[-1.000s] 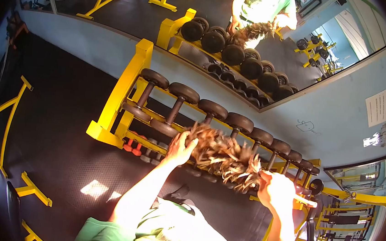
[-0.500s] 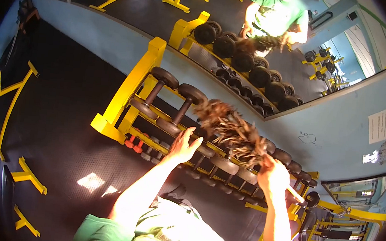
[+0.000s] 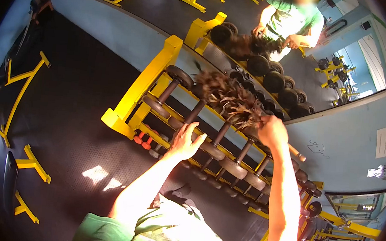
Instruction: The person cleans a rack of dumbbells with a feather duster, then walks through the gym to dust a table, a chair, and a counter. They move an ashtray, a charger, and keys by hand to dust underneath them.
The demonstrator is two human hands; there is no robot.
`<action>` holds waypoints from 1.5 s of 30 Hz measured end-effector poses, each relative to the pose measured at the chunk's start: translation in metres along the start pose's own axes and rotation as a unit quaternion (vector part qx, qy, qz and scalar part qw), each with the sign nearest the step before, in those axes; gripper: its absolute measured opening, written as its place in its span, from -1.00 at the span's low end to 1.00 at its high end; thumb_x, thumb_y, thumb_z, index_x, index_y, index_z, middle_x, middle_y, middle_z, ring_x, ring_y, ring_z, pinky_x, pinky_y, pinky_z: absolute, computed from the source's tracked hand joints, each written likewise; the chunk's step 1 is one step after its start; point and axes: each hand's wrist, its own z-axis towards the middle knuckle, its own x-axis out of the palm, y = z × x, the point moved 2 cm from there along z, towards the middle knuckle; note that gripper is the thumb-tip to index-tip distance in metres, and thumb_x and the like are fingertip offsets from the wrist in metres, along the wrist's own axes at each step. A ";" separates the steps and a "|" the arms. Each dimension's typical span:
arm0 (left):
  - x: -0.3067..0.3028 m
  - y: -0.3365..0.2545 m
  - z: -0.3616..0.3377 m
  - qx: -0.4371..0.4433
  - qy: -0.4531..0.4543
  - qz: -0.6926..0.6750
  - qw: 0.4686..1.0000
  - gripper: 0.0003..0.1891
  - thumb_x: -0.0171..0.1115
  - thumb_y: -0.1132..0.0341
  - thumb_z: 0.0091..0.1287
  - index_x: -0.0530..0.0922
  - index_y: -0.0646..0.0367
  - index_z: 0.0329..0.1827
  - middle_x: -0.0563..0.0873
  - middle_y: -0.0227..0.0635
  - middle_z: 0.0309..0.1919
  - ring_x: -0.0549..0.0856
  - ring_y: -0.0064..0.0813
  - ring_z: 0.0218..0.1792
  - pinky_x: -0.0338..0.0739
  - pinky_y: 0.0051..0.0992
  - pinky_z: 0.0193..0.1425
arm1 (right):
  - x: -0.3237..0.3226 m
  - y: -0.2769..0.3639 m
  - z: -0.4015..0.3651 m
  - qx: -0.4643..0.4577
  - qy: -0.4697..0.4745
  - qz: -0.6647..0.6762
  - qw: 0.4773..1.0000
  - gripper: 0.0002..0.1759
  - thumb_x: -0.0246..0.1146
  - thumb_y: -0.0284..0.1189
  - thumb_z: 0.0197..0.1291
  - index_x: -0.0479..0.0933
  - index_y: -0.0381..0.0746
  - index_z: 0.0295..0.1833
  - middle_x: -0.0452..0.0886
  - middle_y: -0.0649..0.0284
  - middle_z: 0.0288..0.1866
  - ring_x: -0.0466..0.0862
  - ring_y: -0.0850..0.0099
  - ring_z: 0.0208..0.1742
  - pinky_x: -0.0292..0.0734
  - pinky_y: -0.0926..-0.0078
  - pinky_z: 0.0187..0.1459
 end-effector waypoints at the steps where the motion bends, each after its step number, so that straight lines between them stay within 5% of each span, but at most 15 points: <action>1: -0.007 -0.004 0.002 -0.002 -0.005 0.003 1.000 -0.47 0.26 0.09 0.30 0.42 0.22 0.22 0.56 -0.06 0.05 0.55 -0.10 0.12 0.39 -0.16 0.23 | -0.007 0.010 0.011 0.012 0.014 -0.035 0.999 -0.76 0.20 -0.36 0.10 0.68 -0.09 -0.14 0.70 0.03 -0.21 0.69 0.06 -0.13 0.60 0.19 -0.06; 4: -0.021 -0.003 0.007 -0.038 -0.014 0.096 0.995 -0.43 0.16 -0.13 0.29 0.44 0.08 0.22 0.56 -0.12 0.07 0.50 -0.07 0.14 0.27 -0.02 0.22 | -0.014 0.028 0.050 -0.023 0.040 -0.127 0.991 -0.75 0.19 -0.35 0.08 0.68 -0.14 -0.16 0.69 0.00 -0.15 0.68 0.06 -0.08 0.59 0.17 -0.03; 7: -0.033 -0.001 0.010 -0.043 -0.039 0.097 0.994 -0.43 0.16 -0.12 0.29 0.44 0.08 0.22 0.56 -0.12 0.05 0.50 -0.06 0.14 0.27 -0.01 0.21 | -0.017 0.058 0.060 -0.090 0.003 0.011 0.996 -0.73 0.17 -0.38 0.07 0.67 -0.14 -0.12 0.69 0.01 -0.13 0.67 0.05 -0.06 0.58 0.17 -0.01; 11: -0.049 0.003 0.007 -0.069 -0.062 0.109 0.990 -0.43 0.16 -0.12 0.29 0.44 0.08 0.22 0.56 -0.12 0.05 0.50 -0.05 0.13 0.27 0.00 0.22 | -0.012 0.099 0.081 -0.080 0.039 -0.116 0.989 -0.70 0.21 -0.32 0.10 0.65 -0.13 -0.05 0.69 0.05 -0.12 0.66 0.07 -0.04 0.56 0.19 0.01; 14: -0.057 0.009 0.003 -0.081 -0.079 0.097 0.989 -0.43 0.15 -0.12 0.30 0.44 0.10 0.21 0.56 -0.10 0.04 0.49 -0.02 0.14 0.25 0.01 0.24 | -0.010 0.122 0.081 -0.139 0.019 -0.008 0.990 -0.73 0.19 -0.33 0.12 0.66 -0.12 -0.09 0.68 0.02 -0.18 0.66 0.03 -0.08 0.57 0.15 -0.05; 20: -0.067 0.051 -0.009 -0.111 -0.156 0.028 0.981 -0.44 0.17 -0.07 0.30 0.46 0.17 0.19 0.59 -0.03 0.02 0.54 -0.01 0.10 0.34 -0.08 0.20 | -0.027 0.109 0.018 -0.200 -0.033 0.002 0.979 -0.85 0.21 -0.34 0.13 0.63 -0.10 -0.23 0.65 0.03 -0.38 0.66 0.02 -0.28 0.57 0.12 -0.24; 25: -0.075 0.064 -0.014 -0.171 -0.221 -0.057 0.959 -0.42 0.21 0.01 0.30 0.37 0.25 0.23 0.60 0.08 -0.01 0.60 0.00 0.03 0.47 -0.16 0.12 | 0.000 0.074 -0.025 -0.211 -0.017 -0.067 0.975 -0.77 0.22 -0.40 0.09 0.66 0.03 -0.12 0.66 0.14 -0.39 0.68 0.12 -0.35 0.61 0.19 -0.26; 28: -0.063 0.106 -0.014 -0.209 -0.304 -0.135 0.920 -0.33 0.20 0.03 0.32 0.20 0.23 0.35 0.44 0.06 0.17 0.52 -0.16 0.07 0.44 -0.25 0.13 | 0.026 0.081 -0.046 -0.278 -0.041 0.048 0.958 -0.67 0.22 -0.42 0.10 0.63 -0.01 0.02 0.65 0.15 -0.40 0.68 0.14 -0.34 0.61 0.22 -0.29; 33: -0.075 0.101 -0.006 -0.245 -0.308 -0.303 0.868 -0.28 0.14 -0.04 0.39 0.09 0.16 0.44 0.52 -0.15 0.03 0.48 -0.39 0.05 0.34 -0.46 0.16 | 0.010 0.100 -0.062 -0.234 0.011 -0.019 0.972 -0.74 0.19 -0.41 0.07 0.65 -0.08 -0.10 0.66 0.08 -0.47 0.70 0.13 -0.39 0.61 0.24 -0.31; 35: -0.075 0.099 -0.007 -0.249 -0.297 -0.311 0.867 -0.29 0.13 -0.05 0.39 0.11 0.17 0.44 0.53 -0.15 0.04 0.48 -0.40 0.06 0.36 -0.44 0.16 | -0.014 0.095 -0.063 -0.128 0.051 -0.052 0.989 -0.79 0.18 -0.41 0.08 0.65 -0.11 -0.17 0.66 0.06 -0.48 0.70 0.13 -0.38 0.62 0.24 -0.30; 45: -0.062 0.078 0.008 -0.165 -0.262 -0.240 0.920 -0.28 0.16 -0.07 0.35 0.18 0.20 0.42 0.43 0.07 0.20 0.56 -0.29 0.00 0.47 -0.29 0.12 | 0.035 0.102 -0.028 -0.146 0.001 -0.039 0.988 -0.82 0.15 -0.37 0.16 0.61 -0.13 -0.18 0.65 -0.03 -0.38 0.70 0.08 -0.26 0.60 0.17 -0.20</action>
